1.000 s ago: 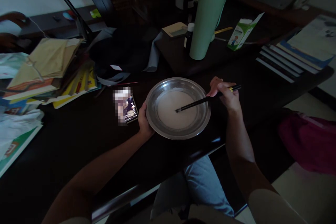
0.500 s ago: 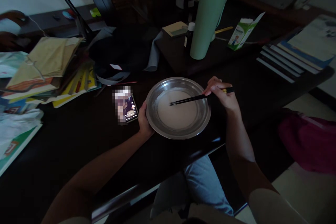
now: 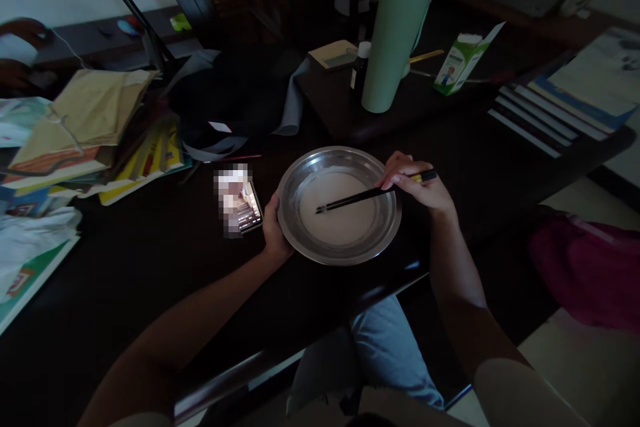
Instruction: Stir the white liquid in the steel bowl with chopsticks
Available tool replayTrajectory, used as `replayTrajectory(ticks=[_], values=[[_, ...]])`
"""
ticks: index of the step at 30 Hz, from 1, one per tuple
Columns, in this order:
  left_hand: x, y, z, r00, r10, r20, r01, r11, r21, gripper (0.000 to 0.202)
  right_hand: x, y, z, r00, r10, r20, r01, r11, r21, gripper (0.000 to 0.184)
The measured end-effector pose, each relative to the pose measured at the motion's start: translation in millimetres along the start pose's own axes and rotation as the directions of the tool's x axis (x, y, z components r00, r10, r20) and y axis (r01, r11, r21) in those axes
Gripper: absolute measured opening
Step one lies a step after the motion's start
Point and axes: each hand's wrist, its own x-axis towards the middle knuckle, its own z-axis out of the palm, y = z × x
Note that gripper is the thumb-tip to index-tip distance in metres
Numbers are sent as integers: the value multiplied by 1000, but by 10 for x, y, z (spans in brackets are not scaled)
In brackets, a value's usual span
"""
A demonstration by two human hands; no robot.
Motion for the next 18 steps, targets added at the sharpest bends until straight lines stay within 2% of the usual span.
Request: replayTrajectory(ticks=[5, 7, 9, 14, 18], values=[[22, -26, -38, 999, 18, 43, -18, 1000, 6, 25, -37, 78, -18, 979, 18, -202, -14, 1000, 18, 38], [31, -37, -47, 999, 21, 43, -21, 1000, 4, 26, -51, 99, -29, 970, 5, -243, 6, 999, 44, 43], [34, -39, -44, 999, 21, 41, -21, 1000, 2, 26, -54, 97, -35, 978, 3, -207, 12, 997, 70, 47], [14, -15, -9, 1000, 10, 22, -10, 1000, -6, 25, -22, 17, -13, 1000, 27, 13, -28, 999, 28, 42], [4, -6, 9, 1000, 8, 7, -8, 1000, -15, 23, -5, -1, 13, 998, 39, -40, -40, 999, -22, 38]])
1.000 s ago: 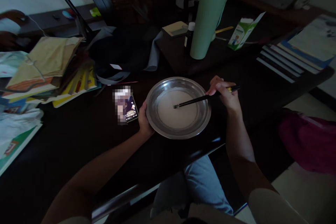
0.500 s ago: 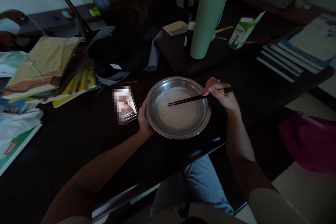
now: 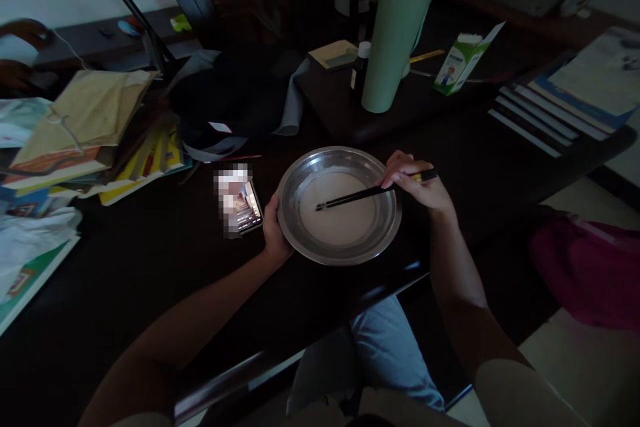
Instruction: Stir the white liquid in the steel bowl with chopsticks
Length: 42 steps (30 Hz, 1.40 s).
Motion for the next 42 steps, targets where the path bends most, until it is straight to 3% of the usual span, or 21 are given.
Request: replayTrajectory(ticks=[5, 8, 14, 17, 21, 25, 27, 29, 31, 35, 38, 42], values=[[-1, -2, -8, 1000, 4, 17, -4, 1000, 9, 25, -17, 58, -14, 982, -2, -187, 13, 998, 54, 40], [5, -5, -27, 999, 4, 38, -5, 1000, 23, 26, -33, 79, -29, 974, -14, -227, 36, 995, 96, 47], [20, -24, -52, 998, 25, 65, -26, 999, 24, 25, -30, 27, -27, 1000, -10, 2, 10, 995, 98, 43], [15, -26, -42, 998, 33, 52, -34, 999, 24, 25, -7, -3, -10, 999, -15, 39, 13, 999, 44, 40], [4, -16, -26, 1000, 2, 16, -3, 1000, 20, 23, 1, 11, -4, 997, 1, -76, -2, 1000, -5, 40], [-8, -1, -16, 1000, 7, 23, -7, 1000, 27, 24, -23, 74, -22, 971, -16, -240, 26, 999, 40, 45], [-16, 8, -6, 1000, -2, 12, 1, 1000, 27, 24, -33, 91, -31, 963, -31, -268, 54, 995, 79, 49], [-24, 17, 7, 1000, -12, -8, 13, 1000, 18, 23, -36, 83, -35, 973, -43, -226, 72, 990, 122, 50], [-29, 21, 18, 999, -25, -20, 26, 1000, 12, 22, -29, 54, -33, 993, -47, -107, 61, 989, 137, 45], [-27, 9, 23, 1000, -11, -9, 11, 1000, 2, 23, 0, -1, -21, 997, -28, 77, 23, 998, 65, 38], [-15, -7, 8, 1000, 8, 10, -8, 1000, 2, 24, 8, 3, -20, 1000, -16, 15, 16, 1000, 18, 37], [0, -19, -20, 1000, 11, 12, -12, 1000, 27, 25, -21, 49, -35, 981, 19, -192, -12, 999, 39, 39]])
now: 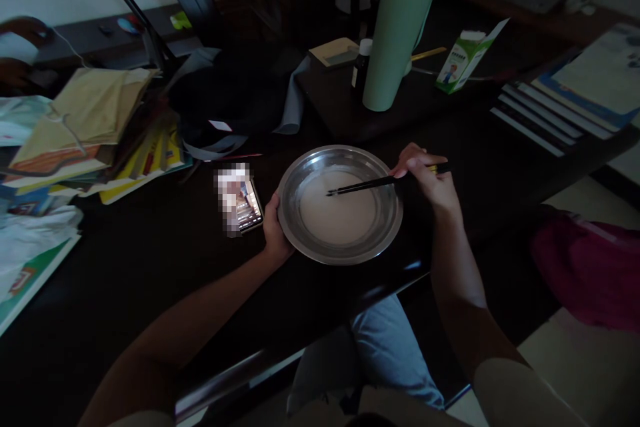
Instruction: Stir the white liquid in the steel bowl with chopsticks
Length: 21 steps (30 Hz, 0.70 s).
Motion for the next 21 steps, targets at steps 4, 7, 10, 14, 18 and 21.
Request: replayTrajectory(ticks=[4, 7, 10, 14, 18, 21], values=[[17, -12, -29, 1000, 8, 6, -8, 1000, 10, 26, -27, 30, -19, 996, -19, -82, 24, 998, 66, 50], [29, -25, -42, 999, 20, 32, -21, 1000, 22, 29, -20, 8, -17, 997, -32, 64, 26, 995, 97, 48], [24, -28, -33, 999, 29, 38, -29, 1000, 4, 27, 4, -30, -2, 970, -49, 239, 34, 997, 65, 39], [-3, -7, 1, 999, 8, 32, -8, 1000, -19, 22, 18, -42, 17, 974, -56, 218, 59, 998, -5, 34], [-9, 6, 10, 1000, 2, 11, -2, 1000, -21, 23, -3, -2, 5, 999, -37, 21, 37, 999, 0, 38], [4, 2, -10, 1000, -12, 14, 12, 1000, -21, 24, -21, 22, -11, 997, -34, -73, 37, 998, 42, 50]])
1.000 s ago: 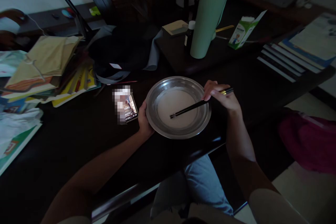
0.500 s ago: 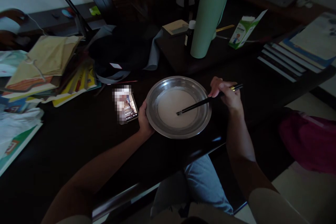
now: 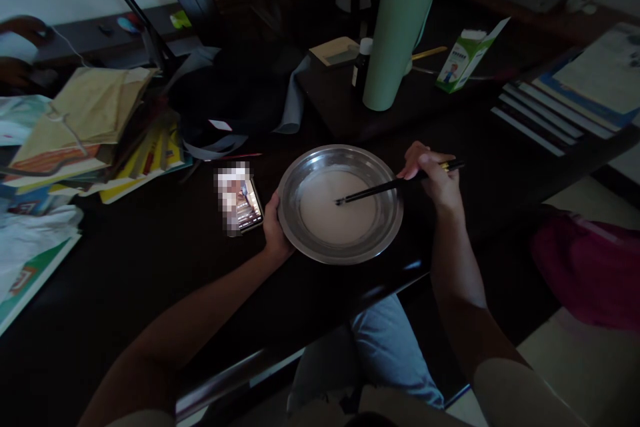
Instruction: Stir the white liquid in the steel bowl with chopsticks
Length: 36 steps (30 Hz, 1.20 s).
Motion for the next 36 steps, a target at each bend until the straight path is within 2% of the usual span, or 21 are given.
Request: replayTrajectory(ticks=[2, 4, 6, 8, 10, 13, 16, 18, 21, 24, 26, 29, 33, 35, 36], values=[[7, -5, -13, 1000, -5, 8, 5, 1000, 6, 24, -3, -7, -5, 999, 8, 47, -9, 1000, 30, 52], [7, -9, -16, 1000, 3, 12, -3, 1000, 8, 25, 2, -32, -4, 988, 18, 156, -24, 999, 36, 50], [2, -11, -10, 1000, 13, 6, -13, 1000, 6, 24, 13, -58, 3, 967, 25, 254, -28, 1000, 5, 45], [-7, -9, 2, 1000, 13, 3, -13, 1000, 6, 22, 25, -70, 13, 955, 22, 296, -12, 999, -37, 43], [-13, -5, 14, 1000, 9, -8, -9, 1000, 6, 22, 31, -62, 23, 959, 15, 284, 4, 998, -66, 40], [-14, 3, 27, 999, 5, -32, -5, 1000, 6, 22, 23, -23, 29, 983, 14, 186, -2, 998, -66, 36], [-15, 13, 39, 1000, 9, -29, -8, 1000, 12, 22, 6, 13, 19, 999, -26, 48, 25, 1000, 8, 40], [-20, 20, 49, 1000, 5, -26, -4, 1000, 9, 22, -2, 21, 9, 998, -55, 26, 53, 996, 69, 45], [-29, 25, 64, 998, -18, -54, 18, 1000, 0, 21, -4, 6, 4, 989, -48, 143, 35, 995, 95, 45], [-23, 18, 64, 998, -10, -60, 10, 1000, -7, 22, 7, -19, 22, 953, -32, 302, 18, 999, 48, 37], [-12, 7, 53, 999, 5, -49, -6, 1000, -11, 22, 17, -25, 40, 940, -41, 339, 34, 999, 25, 33], [3, -11, 31, 999, 13, -37, -14, 1000, -5, 23, 23, -10, 52, 965, -51, 256, 56, 998, -13, 32], [7, -19, 16, 999, 13, -29, -14, 1000, -10, 24, 7, 37, 28, 998, -55, 22, 55, 998, 7, 42], [10, -21, 9, 1000, 16, -25, -16, 1000, -16, 24, -1, 43, 17, 998, -63, -19, 64, 997, 51, 47], [14, -22, 3, 1000, 18, -18, -18, 1000, -14, 24, -3, 38, 14, 998, -64, -1, 64, 995, 71, 49]])
